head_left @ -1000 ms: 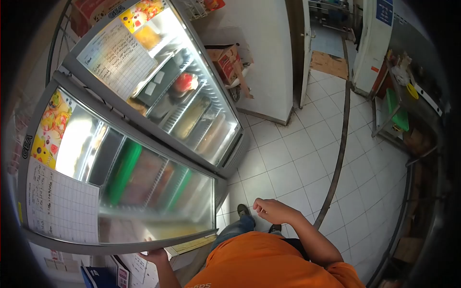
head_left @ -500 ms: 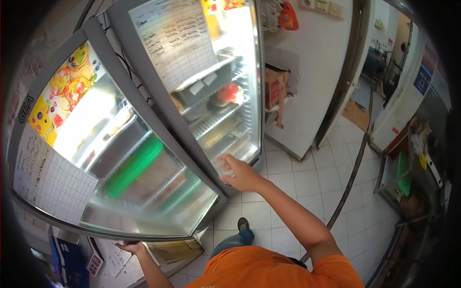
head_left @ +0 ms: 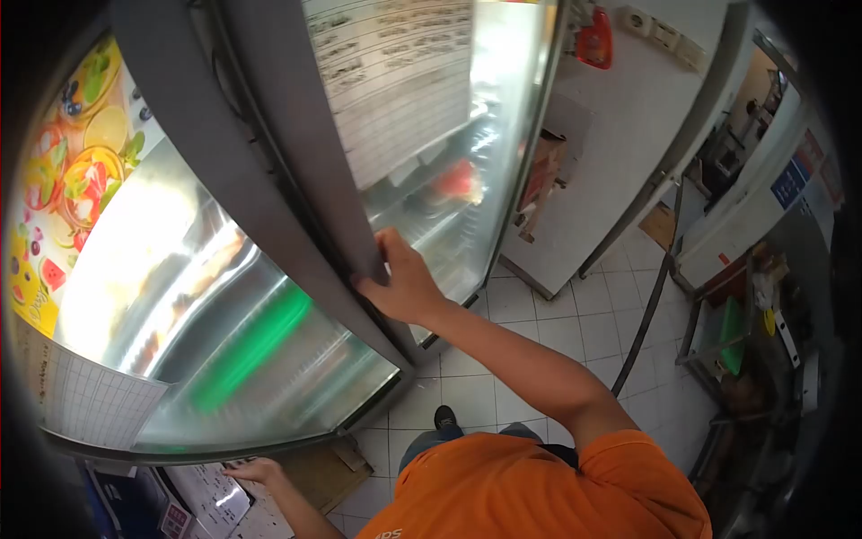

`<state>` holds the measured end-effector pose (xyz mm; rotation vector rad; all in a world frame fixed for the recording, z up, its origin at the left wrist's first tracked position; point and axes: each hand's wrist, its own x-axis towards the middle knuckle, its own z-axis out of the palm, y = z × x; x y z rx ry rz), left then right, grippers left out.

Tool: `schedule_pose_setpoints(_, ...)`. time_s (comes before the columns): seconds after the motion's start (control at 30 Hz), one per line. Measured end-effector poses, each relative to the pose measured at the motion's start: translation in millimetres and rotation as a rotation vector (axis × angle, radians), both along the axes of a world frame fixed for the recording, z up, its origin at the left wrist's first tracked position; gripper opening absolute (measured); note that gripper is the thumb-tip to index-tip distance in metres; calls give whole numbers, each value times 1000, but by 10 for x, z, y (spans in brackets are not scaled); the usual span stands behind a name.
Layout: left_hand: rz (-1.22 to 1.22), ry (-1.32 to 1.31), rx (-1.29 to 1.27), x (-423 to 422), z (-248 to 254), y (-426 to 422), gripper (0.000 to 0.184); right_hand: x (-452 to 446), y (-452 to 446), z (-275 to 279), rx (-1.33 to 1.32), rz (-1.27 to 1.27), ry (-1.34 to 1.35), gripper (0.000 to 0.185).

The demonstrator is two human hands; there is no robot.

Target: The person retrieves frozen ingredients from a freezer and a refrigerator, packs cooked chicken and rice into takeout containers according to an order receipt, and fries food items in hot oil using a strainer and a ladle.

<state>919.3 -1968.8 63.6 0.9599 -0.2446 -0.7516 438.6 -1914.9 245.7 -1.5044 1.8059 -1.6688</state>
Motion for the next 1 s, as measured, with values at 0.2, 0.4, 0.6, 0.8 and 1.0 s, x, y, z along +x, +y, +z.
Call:
schedule_pose_setpoints(0.2,-738,-48,868,-660,-1807,972,37,-225,603,-11,-50,87,60,49)
schedule_pose_setpoints(0.4,-1656,-398,671,-2790,-2017,845,18,-1050,1912,-752,-212,294,-1084,36)
schedule_pose_setpoints(0.6,-1503,-74,594,-4631,-2179,-305,22,-1653,2907,-461,-128,170,-784,34)
schedule_pose_setpoints(0.8,-1126,517,574,-5626,-2778,-1195,30,-2332,3774,-661,-450,-46,-839,41)
schedule_pose_setpoints(1.0,-891,878,350,-6364,-2449,-1236,36,-3120,4578,-819,-517,-207,-714,53)
